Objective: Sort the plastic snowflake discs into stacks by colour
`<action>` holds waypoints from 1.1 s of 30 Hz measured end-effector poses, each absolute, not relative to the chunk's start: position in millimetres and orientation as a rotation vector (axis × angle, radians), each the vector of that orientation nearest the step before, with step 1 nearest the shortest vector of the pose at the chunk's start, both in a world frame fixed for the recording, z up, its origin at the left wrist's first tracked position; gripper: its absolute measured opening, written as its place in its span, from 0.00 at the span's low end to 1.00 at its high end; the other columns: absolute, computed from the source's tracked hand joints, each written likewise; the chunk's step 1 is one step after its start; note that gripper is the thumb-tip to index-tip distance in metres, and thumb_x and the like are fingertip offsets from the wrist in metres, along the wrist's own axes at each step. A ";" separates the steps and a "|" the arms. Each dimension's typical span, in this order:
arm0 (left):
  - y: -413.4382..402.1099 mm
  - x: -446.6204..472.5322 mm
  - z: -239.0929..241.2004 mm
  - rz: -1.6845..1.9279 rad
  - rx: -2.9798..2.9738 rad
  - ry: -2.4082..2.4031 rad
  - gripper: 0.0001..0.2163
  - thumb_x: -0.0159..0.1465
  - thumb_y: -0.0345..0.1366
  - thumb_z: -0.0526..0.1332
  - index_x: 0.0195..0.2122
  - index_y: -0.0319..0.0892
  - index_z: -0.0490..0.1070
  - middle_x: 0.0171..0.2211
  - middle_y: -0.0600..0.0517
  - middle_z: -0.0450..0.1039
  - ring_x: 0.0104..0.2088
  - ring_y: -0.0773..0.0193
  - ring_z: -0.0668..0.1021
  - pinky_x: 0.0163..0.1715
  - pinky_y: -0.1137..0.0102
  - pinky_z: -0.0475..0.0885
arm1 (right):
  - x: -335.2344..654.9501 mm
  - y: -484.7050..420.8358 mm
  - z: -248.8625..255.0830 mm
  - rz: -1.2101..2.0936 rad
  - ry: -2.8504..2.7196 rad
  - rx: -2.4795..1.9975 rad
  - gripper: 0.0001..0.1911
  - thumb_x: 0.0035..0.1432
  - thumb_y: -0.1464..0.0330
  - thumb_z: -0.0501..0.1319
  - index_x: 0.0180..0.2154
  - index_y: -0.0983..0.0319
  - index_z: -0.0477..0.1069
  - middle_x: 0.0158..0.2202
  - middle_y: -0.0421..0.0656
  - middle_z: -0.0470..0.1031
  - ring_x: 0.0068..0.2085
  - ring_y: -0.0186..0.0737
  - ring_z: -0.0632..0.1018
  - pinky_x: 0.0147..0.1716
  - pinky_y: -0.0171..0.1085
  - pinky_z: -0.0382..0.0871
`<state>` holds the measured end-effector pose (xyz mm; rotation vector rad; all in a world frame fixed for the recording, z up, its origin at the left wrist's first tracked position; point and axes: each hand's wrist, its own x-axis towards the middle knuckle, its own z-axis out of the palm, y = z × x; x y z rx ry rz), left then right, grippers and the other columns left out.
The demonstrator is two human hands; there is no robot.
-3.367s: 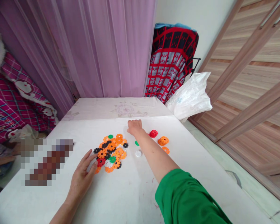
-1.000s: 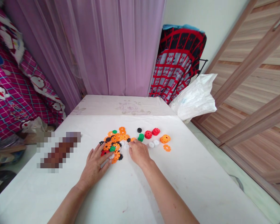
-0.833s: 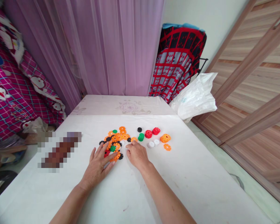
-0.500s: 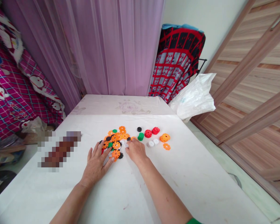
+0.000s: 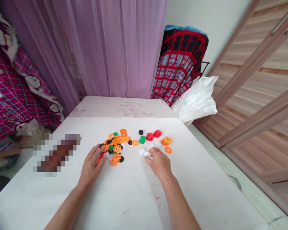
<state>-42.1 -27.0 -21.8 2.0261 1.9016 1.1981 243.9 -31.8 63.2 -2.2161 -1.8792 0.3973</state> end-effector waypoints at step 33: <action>-26.4 -48.2 -21.7 1.225 1.997 1.869 0.17 0.63 0.43 0.54 0.50 0.46 0.74 0.59 0.46 0.67 0.59 0.52 0.70 0.59 0.54 0.66 | 231.9 -29.4 49.3 0.347 -2.124 -2.252 0.12 0.60 0.71 0.52 0.39 0.56 0.74 0.43 0.41 0.76 0.39 0.37 0.76 0.32 0.35 0.57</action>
